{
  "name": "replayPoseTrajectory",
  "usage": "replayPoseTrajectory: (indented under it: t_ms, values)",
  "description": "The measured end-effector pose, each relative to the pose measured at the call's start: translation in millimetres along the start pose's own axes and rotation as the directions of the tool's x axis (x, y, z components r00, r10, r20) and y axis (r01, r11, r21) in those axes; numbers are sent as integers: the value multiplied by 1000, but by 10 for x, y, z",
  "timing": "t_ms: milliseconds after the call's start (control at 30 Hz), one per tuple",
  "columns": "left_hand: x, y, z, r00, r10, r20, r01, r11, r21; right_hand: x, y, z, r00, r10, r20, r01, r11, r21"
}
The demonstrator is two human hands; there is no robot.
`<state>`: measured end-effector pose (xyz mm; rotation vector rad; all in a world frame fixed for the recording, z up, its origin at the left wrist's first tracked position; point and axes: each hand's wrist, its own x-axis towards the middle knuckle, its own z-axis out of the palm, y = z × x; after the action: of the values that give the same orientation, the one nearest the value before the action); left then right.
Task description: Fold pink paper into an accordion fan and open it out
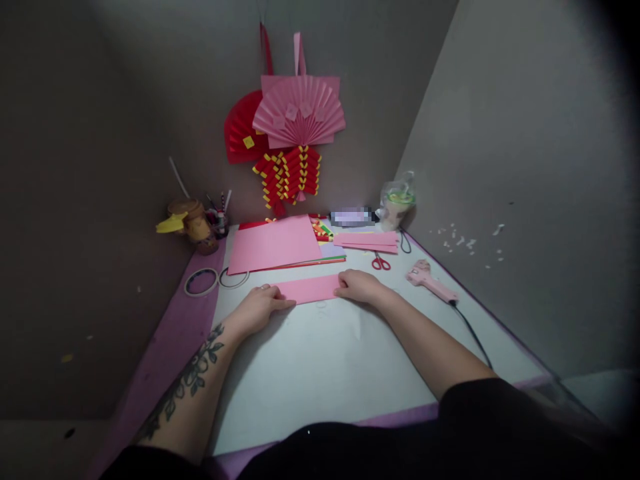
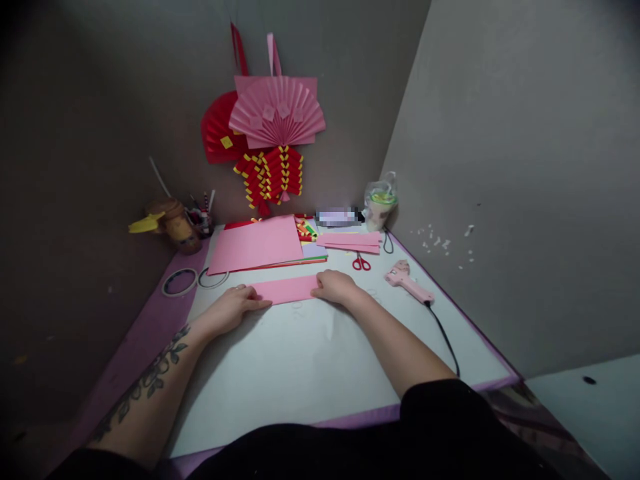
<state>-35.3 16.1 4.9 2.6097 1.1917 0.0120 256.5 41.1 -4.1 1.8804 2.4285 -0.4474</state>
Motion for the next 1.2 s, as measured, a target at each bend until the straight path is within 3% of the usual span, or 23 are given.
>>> replayPoseTrajectory:
  t_ms: [167, 333, 467, 933, 1200]
  values:
    - [7, 94, 9, 1000, 13, -17, -12, 996, 91, -3, 104, 33, 998, -21, -52, 24, 998, 54]
    - [10, 130, 23, 1000, 12, -19, -9, 986, 168, -8, 198, 91, 974, -108, -201, 156, 958, 239]
    - [8, 134, 22, 999, 38, -19, -31, 961, 274, -18, 184, 116, 970, -135, -203, 188, 944, 272]
    - [2, 156, 5, 999, 43, -23, -34, 950, 310, -18, 105, 98, 971, -209, -119, 221, 970, 99]
    - [10, 176, -8, 999, 27, -21, -20, 955, 295, -26, 13, 58, 989, -142, -45, 139, 989, -48]
